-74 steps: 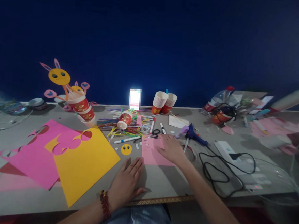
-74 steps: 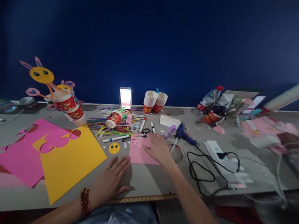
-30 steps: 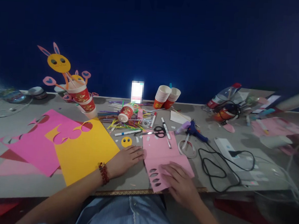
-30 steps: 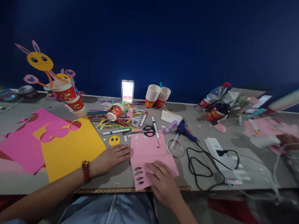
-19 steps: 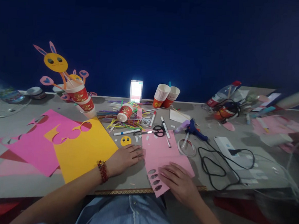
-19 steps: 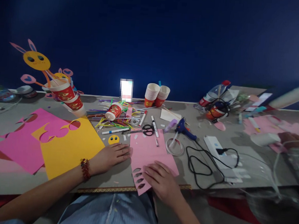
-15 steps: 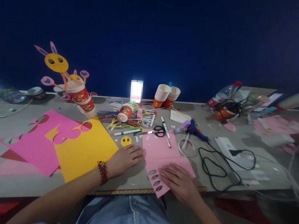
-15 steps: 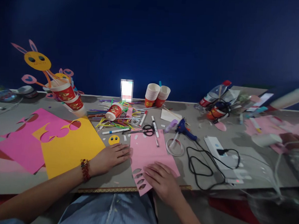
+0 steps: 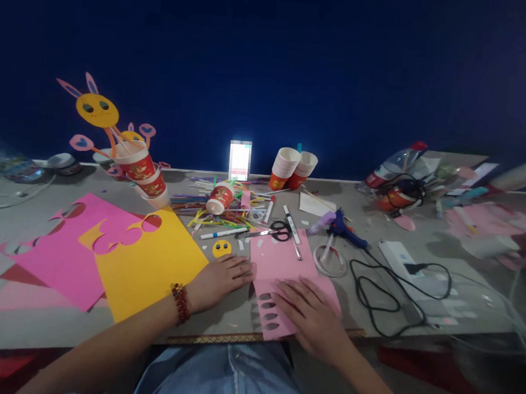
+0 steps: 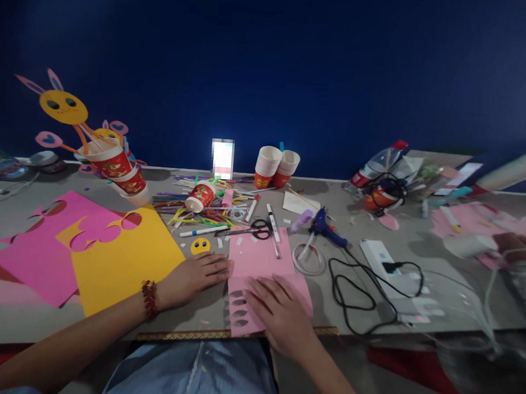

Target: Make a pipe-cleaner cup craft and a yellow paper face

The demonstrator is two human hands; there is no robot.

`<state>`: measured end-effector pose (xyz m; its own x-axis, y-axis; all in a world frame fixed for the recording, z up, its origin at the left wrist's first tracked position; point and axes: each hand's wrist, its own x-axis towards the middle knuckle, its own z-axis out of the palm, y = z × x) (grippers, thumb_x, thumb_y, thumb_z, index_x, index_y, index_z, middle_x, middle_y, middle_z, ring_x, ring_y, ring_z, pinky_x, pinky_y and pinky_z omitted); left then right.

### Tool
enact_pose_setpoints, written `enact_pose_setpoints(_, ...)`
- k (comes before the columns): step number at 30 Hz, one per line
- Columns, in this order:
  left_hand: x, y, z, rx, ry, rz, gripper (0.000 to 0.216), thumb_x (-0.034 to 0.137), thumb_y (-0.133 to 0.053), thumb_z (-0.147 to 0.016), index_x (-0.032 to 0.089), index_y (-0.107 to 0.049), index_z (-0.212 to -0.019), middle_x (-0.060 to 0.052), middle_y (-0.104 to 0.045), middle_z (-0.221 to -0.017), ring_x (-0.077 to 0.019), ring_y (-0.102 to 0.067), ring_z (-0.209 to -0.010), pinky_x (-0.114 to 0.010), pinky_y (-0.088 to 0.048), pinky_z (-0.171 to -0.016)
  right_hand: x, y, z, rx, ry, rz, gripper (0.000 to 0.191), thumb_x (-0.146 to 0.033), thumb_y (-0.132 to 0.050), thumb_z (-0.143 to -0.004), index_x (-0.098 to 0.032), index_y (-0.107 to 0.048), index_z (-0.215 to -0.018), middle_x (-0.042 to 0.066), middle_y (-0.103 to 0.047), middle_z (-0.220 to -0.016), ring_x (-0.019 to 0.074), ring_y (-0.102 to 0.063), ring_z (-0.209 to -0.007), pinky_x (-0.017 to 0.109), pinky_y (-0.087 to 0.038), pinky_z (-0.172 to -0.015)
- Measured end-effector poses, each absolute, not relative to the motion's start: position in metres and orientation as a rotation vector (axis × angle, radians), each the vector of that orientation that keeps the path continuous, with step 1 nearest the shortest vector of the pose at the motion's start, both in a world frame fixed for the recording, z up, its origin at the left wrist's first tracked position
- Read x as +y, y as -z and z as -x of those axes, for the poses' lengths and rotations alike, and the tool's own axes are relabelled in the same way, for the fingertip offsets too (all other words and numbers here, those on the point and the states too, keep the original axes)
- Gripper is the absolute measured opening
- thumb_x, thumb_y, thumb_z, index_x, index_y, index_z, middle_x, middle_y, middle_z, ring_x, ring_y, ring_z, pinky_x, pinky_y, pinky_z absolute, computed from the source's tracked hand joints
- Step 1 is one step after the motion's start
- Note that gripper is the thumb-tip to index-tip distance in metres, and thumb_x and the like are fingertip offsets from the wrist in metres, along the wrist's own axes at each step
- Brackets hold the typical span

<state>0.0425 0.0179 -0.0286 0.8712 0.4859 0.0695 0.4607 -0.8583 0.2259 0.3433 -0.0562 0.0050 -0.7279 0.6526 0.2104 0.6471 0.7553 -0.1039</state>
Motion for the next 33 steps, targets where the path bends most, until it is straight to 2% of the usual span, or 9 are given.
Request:
enact_pose_setpoints(2,0.017,0.029,-0.042,0.721,-0.202,-2.842,0.048,0.016,-0.052,-0.097,0.023,-0.048,-0.144,-0.007,-0.048,-0.152,-0.0262,-0.037,-0.143,-0.046,-0.032,-0.115,-0.055,-0.014,-0.335,-2.784,-0.146,1.026,0.062,-0.038,-0.063,-0.087,-0.022,-0.051,-0.146,0.011,-0.051,-0.151,0.0312,-0.046,-0.134,0.057,-0.028,-0.116)
enact_pose_setpoints(4,0.017,0.029,-0.042,0.717,-0.221,-2.842,0.047,0.017,-0.053,-0.097,0.023,-0.049,-0.143,-0.007,-0.049,-0.152,-0.0255,-0.036,-0.144,-0.045,-0.031,-0.116,-0.053,-0.019,-0.325,-2.827,-0.248,1.003,0.076,-0.061,-0.064,-0.084,-0.022,-0.049,-0.147,0.012,-0.049,-0.152,0.0338,-0.043,-0.137,0.060,-0.024,-0.117)
enact_pose_setpoints(6,0.017,0.030,-0.042,0.723,-0.233,-2.844,0.046,0.018,-0.053,-0.097,0.024,-0.050,-0.142,-0.007,-0.050,-0.151,-0.0250,-0.037,-0.144,-0.044,-0.031,-0.116,-0.049,-0.019,-0.314,-2.816,-0.275,0.995,0.078,-0.068,-0.061,-0.084,-0.021,-0.050,-0.146,0.013,-0.054,-0.148,0.0335,-0.044,-0.135,0.061,-0.023,-0.117)
enact_pose_setpoints(10,0.017,0.032,-0.042,0.728,-0.257,-2.859,0.042,0.020,-0.052,-0.099,0.024,-0.051,-0.141,-0.007,-0.052,-0.149,-0.0246,-0.039,-0.142,-0.044,-0.032,-0.115,-0.042,-0.007,-0.295,-2.690,-0.153,1.107,0.045,-0.036,-0.059,-0.094,-0.018,-0.058,-0.136,0.012,-0.066,-0.132,0.0268,-0.054,-0.123,0.056,-0.027,-0.118)
enact_pose_setpoints(13,0.017,0.031,-0.042,0.726,-0.246,-2.868,0.039,0.022,-0.050,-0.101,0.023,-0.053,-0.140,-0.007,-0.053,-0.148,-0.0255,-0.041,-0.141,-0.044,-0.034,-0.114,-0.035,0.004,-0.289,-2.694,-0.078,1.096,0.037,-0.023,-0.063,-0.091,-0.016,-0.063,-0.127,0.012,-0.069,-0.123,0.0260,-0.057,-0.116,0.052,-0.035,-0.114)
enact_pose_setpoints(17,0.017,0.028,-0.043,0.722,-0.253,-2.868,0.037,0.023,-0.053,-0.100,0.022,-0.056,-0.137,-0.008,-0.053,-0.148,-0.0254,-0.040,-0.142,-0.044,-0.034,-0.114,-0.028,0.021,-0.294,-2.711,0.006,0.971,0.027,-0.016,-0.069,-0.087,-0.015,-0.069,-0.115,0.011,-0.074,-0.107,0.0249,-0.061,-0.102,0.043,-0.051,-0.096)
enact_pose_setpoints(20,0.017,0.028,-0.044,0.720,-0.246,-2.873,0.037,0.022,-0.054,-0.099,0.022,-0.055,-0.136,-0.008,-0.052,-0.148,-0.0254,-0.040,-0.141,-0.045,-0.034,-0.114,-0.029,0.033,-0.299,-2.667,0.063,0.913,0.027,-0.015,-0.069,-0.087,-0.015,-0.070,-0.114,0.011,-0.075,-0.105,0.0250,-0.063,-0.100,0.040,-0.054,-0.088)
enact_pose_setpoints(30,0.019,0.020,-0.048,0.729,-0.214,-2.880,0.034,0.021,-0.052,-0.100,0.020,-0.057,-0.133,-0.008,-0.054,-0.146,-0.0269,-0.043,-0.137,-0.044,-0.035,-0.112,-0.040,0.030,-0.316,-2.685,-0.017,0.899,0.035,-0.020,-0.061,-0.090,-0.014,-0.067,-0.123,0.013,-0.071,-0.122,0.0256,-0.061,-0.114,0.045,-0.051,-0.100)
enact_pose_setpoints(33,0.023,0.015,-0.055,0.721,-0.211,-2.890,0.030,0.020,-0.051,-0.100,0.020,-0.058,-0.129,-0.007,-0.058,-0.139,-0.0251,-0.047,-0.132,-0.042,-0.034,-0.112,-0.044,0.029,-0.321,-2.634,-0.014,0.917,0.030,-0.016,-0.058,-0.090,-0.015,-0.069,-0.119,0.012,-0.073,-0.121,0.0254,-0.062,-0.113,0.045,-0.052,-0.099)
